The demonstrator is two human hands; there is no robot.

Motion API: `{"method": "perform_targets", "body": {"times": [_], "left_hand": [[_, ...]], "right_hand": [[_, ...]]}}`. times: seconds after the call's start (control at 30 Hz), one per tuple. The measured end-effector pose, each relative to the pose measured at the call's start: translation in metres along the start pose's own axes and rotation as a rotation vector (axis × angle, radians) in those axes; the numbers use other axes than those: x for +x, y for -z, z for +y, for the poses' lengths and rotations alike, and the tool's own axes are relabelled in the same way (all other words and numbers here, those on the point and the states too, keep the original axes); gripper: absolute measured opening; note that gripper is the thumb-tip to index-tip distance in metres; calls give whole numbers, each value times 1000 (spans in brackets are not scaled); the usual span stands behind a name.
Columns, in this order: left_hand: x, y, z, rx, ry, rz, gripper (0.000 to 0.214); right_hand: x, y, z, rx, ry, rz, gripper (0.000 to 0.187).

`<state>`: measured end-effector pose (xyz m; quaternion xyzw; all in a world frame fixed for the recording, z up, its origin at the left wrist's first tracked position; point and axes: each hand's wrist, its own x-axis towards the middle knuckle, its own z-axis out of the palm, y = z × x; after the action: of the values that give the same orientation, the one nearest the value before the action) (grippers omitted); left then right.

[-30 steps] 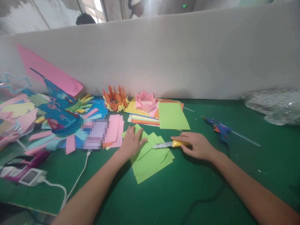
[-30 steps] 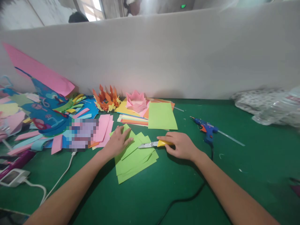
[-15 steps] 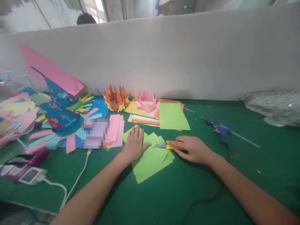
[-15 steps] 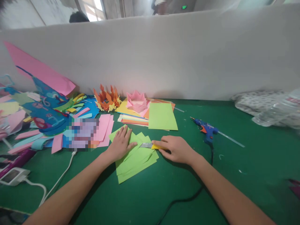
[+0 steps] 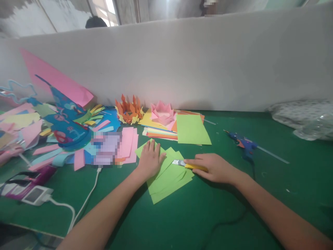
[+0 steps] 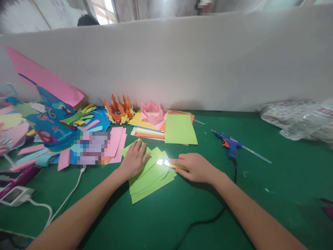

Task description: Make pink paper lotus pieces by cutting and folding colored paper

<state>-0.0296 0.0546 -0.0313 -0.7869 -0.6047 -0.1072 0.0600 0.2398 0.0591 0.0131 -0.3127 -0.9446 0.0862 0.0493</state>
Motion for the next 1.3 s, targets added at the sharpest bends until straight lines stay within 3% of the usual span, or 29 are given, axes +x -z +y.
{"method": "perform_targets", "body": {"times": [0.33,0.87,1.3], "left_hand": [[0,5,7,6,67,-120,55],[-1,3,8,-15,80,-123,56],[-1,-1,8,-40,90,-112,57]], "right_hand": [[1,1,1,5,9,5,39],[-1,5,6,-5,-5,20,37],[7,-5,3,-31,-15,26,39]]}}
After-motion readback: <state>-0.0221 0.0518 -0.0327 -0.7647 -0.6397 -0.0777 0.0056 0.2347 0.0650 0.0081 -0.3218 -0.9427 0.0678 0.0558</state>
